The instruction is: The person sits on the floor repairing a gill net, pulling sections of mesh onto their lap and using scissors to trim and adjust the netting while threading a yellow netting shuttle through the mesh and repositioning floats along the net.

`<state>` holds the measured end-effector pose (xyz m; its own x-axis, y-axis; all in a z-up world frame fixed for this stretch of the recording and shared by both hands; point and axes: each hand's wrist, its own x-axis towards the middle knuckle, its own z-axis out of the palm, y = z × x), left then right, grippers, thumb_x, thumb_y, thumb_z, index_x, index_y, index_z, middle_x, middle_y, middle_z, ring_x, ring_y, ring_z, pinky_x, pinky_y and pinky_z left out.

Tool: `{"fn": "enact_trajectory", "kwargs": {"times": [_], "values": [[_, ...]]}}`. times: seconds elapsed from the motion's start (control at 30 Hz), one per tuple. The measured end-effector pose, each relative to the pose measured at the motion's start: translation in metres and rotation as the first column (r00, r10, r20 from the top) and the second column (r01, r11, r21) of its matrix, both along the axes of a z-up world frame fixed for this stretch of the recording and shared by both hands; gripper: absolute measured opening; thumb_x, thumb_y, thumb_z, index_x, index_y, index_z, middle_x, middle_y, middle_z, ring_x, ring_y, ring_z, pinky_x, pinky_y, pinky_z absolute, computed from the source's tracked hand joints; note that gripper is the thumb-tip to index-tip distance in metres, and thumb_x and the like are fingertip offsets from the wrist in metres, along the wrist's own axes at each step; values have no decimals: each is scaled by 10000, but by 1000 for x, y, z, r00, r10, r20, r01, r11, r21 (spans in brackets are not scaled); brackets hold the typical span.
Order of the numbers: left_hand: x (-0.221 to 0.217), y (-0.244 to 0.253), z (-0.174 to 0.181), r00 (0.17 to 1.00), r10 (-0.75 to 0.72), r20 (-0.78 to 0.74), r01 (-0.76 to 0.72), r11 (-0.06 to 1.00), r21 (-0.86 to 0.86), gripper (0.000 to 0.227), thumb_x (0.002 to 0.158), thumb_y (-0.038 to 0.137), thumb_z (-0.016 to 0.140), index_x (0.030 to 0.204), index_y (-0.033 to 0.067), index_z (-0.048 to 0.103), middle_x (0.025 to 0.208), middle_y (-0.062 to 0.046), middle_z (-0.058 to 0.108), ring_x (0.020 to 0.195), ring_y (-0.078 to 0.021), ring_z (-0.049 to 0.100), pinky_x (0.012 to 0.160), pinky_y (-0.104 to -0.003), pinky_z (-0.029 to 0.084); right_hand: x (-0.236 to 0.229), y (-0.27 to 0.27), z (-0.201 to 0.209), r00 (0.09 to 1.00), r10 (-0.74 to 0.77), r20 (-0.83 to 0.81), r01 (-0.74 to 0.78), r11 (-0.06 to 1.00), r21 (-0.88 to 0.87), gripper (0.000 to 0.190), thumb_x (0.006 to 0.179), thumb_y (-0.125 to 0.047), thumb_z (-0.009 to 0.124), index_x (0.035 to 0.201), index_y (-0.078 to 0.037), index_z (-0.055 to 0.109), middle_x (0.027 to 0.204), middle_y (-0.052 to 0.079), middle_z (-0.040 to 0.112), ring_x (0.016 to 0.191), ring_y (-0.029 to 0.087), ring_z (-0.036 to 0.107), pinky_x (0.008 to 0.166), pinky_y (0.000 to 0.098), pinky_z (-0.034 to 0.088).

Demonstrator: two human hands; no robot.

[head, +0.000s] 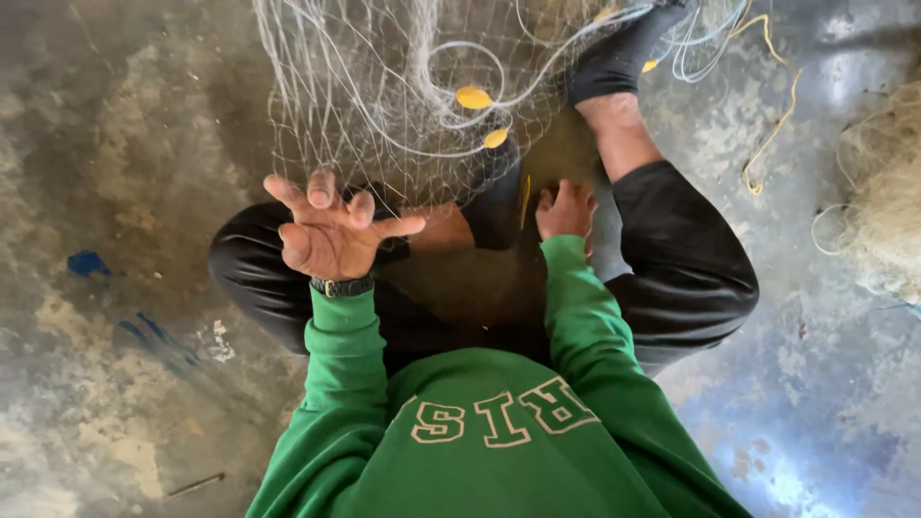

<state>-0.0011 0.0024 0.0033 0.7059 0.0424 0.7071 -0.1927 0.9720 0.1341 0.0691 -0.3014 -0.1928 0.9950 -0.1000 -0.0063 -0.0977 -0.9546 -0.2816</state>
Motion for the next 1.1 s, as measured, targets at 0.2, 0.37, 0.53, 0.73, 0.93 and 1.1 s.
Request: {"fn": "enact_trajectory", "kwargs": {"times": [0.2,0.37,0.53,0.73,0.93,1.1], "values": [[0,-2,4,999,25,-35,-25,1000,16,426,935,287,389,1351,301,301,1263,7,342,1105,-275,418,899,-791,170,-8,28,25,963,228,141,-191,953,-235,251,660,-304,652,763,-92,565,808,96,460,817,391,524,562,450,480],[2,-5,-1,999,9,-41,-7,999,37,421,937,294,385,1353,297,319,1283,29,342,1146,-271,391,933,-760,169,-3,11,-12,971,240,8,-232,948,-218,199,682,-199,616,801,-55,548,722,134,544,725,386,593,534,457,506],[2,-7,-4,999,13,-51,-13,1000,4,416,931,306,382,1343,306,324,1272,26,354,1152,-283,386,908,-787,146,0,-27,-20,992,65,105,-49,988,-146,306,712,-371,624,954,-195,561,856,119,532,813,360,558,590,481,486],[0,-4,-12,999,3,-41,-3,1000,-1,425,929,323,380,1346,324,298,1280,15,348,1164,-292,387,911,-797,138,1,-46,-18,981,-86,-173,58,985,-162,243,707,-205,582,886,-144,430,819,125,549,761,368,602,606,499,489],[-8,3,-20,997,30,-75,-30,1000,-4,448,936,299,381,1363,338,251,1289,19,312,1153,-302,393,904,-798,162,16,-70,-60,955,-183,-235,160,980,-115,269,670,-327,628,835,-171,485,794,126,592,818,409,607,669,521,490],[-10,13,-18,998,57,1,-57,998,8,432,940,284,358,1359,330,262,1287,0,310,1224,-338,310,894,-810,153,0,-33,51,1000,8,4,-9,931,366,162,713,-177,540,851,-161,622,636,98,588,700,290,599,669,425,482]]}}
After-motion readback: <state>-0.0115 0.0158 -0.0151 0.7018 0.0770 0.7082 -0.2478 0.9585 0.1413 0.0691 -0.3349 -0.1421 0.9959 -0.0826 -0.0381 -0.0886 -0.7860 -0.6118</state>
